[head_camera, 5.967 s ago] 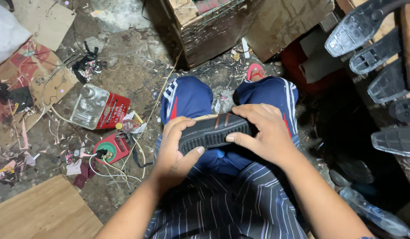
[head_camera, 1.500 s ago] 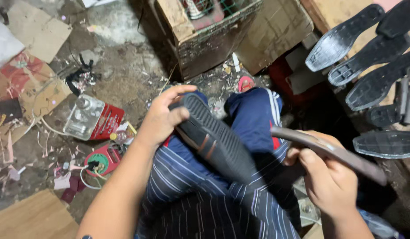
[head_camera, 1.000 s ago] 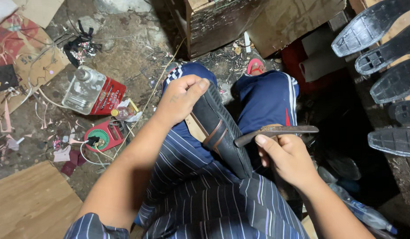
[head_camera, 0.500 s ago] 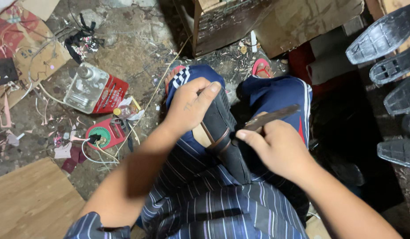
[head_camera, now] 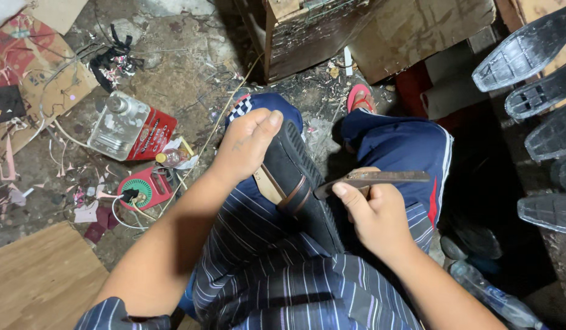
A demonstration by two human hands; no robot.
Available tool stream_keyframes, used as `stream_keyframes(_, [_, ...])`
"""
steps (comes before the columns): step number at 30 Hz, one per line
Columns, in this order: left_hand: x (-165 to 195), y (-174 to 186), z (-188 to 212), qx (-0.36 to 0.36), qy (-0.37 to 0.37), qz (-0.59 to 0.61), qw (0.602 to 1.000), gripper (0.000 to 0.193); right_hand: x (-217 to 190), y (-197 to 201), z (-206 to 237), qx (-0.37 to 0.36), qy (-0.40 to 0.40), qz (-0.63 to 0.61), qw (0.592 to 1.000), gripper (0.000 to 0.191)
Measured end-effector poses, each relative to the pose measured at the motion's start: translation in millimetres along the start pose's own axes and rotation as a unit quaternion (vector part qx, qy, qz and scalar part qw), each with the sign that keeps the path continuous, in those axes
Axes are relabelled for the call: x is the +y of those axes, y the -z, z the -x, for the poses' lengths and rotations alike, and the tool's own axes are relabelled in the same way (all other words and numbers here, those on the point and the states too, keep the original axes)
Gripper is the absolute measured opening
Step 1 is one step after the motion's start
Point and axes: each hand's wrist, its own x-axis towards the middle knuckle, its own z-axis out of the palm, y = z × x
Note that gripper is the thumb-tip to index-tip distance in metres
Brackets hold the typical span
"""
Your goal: The person sits on the floor and fits a rubber sole onto a sandal, pressing and aligning it by hand. They then use a knife to trim and press the sole edge around the shoe, and finally apply glue from a container onto the sole using a thin wooden stick.
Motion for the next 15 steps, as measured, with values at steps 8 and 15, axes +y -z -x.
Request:
stream_keyframes(8, [0.0, 4.3, -6.0, -0.017, -0.005, 0.042, 0.999, 0.048, 1.4, -9.5, -0.1, 0.027, 0.052, -0.051, 0.997, 0.022])
stream_keyframes(15, [8.8, 4.3, -5.3, -0.024, 0.001, 0.052, 0.998, 0.043, 24.2, -23.2, -11.8, 0.048, 0.080, -0.079, 0.993, 0.022])
